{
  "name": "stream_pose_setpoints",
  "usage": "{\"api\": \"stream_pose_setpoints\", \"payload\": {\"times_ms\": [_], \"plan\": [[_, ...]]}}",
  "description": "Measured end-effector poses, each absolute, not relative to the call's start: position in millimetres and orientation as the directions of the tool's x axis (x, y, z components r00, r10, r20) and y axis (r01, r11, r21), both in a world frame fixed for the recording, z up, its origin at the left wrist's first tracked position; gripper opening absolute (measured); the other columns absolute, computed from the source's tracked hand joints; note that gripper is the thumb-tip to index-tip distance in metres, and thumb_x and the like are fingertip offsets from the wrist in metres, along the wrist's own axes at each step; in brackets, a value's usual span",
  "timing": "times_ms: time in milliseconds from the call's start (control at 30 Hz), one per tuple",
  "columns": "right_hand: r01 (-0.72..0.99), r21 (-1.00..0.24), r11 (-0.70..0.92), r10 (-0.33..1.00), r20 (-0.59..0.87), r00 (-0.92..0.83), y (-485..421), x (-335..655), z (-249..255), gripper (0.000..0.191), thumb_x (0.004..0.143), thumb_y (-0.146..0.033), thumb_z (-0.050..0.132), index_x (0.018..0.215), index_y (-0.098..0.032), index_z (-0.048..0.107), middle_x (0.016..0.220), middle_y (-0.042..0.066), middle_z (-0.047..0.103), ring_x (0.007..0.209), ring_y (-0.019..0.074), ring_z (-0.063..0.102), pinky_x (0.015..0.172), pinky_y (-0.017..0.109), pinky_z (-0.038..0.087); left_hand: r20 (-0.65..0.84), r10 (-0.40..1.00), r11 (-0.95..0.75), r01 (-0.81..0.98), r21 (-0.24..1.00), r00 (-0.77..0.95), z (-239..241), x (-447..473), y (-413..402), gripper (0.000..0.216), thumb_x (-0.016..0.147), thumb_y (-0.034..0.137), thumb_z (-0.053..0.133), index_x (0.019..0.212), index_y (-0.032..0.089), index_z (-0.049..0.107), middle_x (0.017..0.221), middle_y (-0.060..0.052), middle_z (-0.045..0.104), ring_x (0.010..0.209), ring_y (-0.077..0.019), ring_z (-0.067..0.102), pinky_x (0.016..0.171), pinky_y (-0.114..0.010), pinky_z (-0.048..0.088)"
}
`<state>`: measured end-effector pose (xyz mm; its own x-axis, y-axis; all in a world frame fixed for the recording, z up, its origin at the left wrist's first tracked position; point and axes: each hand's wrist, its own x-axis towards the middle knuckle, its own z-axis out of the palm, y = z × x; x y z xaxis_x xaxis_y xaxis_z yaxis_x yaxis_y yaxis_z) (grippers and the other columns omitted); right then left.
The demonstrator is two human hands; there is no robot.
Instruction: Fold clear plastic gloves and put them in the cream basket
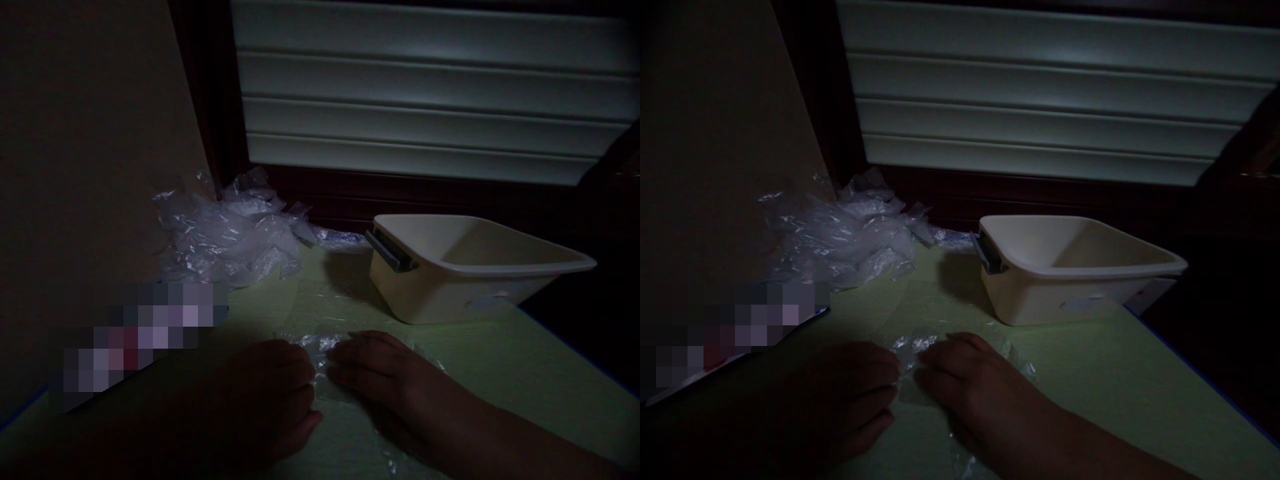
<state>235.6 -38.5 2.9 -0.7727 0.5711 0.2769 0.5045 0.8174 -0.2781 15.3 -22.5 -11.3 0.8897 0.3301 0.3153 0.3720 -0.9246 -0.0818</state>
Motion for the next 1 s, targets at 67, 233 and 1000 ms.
{"api": "stream_pose_setpoints", "payload": {"times_ms": [67, 233, 1000], "plan": [[0.493, -0.276, 0.825, 0.56, 0.28, -0.78, -38.9, 234.5, 4.5, 0.041, 0.081, -0.004, 0.044, 0.118, -0.018, 0.054, 0.111, 0.008, 0.061, 0.105, 0.0187, 0.051, 0.091, 0.035, 0.039, 0.315, 0.337, -0.923, 0.378, -0.078, 0.887, -11.3, 15.1, -22.3, 0.014, 0.084, 0.021, 0.05, 0.074, 0.015, 0.057, 0.076, -0.002, 0.059, 0.074, -0.0162, 0.054, 0.07, -0.03, 0.043], [0.486, -0.279, 0.828, 0.553, 0.27, -0.788, -37.5, 230.9, 3.0, 0.041, 0.082, -0.004, 0.043, 0.12, -0.017, 0.052, 0.113, 0.009, 0.06, 0.105, 0.0199, 0.051, 0.091, 0.036, 0.041, 0.357, 0.336, -0.924, 0.379, -0.056, 0.872, -13.2, 14.5, -21.4, 0.016, 0.085, 0.022, 0.048, 0.075, 0.015, 0.057, 0.078, -0.002, 0.06, 0.074, -0.0155, 0.054, 0.07, -0.029, 0.044], [0.544, -0.338, 0.768, 0.632, 0.266, -0.728, -32.0, 228.5, -5.7, 0.027, 0.088, -0.018, 0.045, 0.112, -0.019, 0.057, 0.104, 0.008, 0.058, 0.1, 0.0189, 0.051, 0.088, 0.036, 0.042, 0.357, 0.474, -0.879, 0.458, 0.134, 0.805, -8.4, 16.3, -16.5, 0.009, 0.08, 0.009, 0.049, 0.08, 0.016, 0.053, 0.085, -0.002, 0.055, 0.076, -0.015, 0.05, 0.069, -0.027, 0.04]]}}
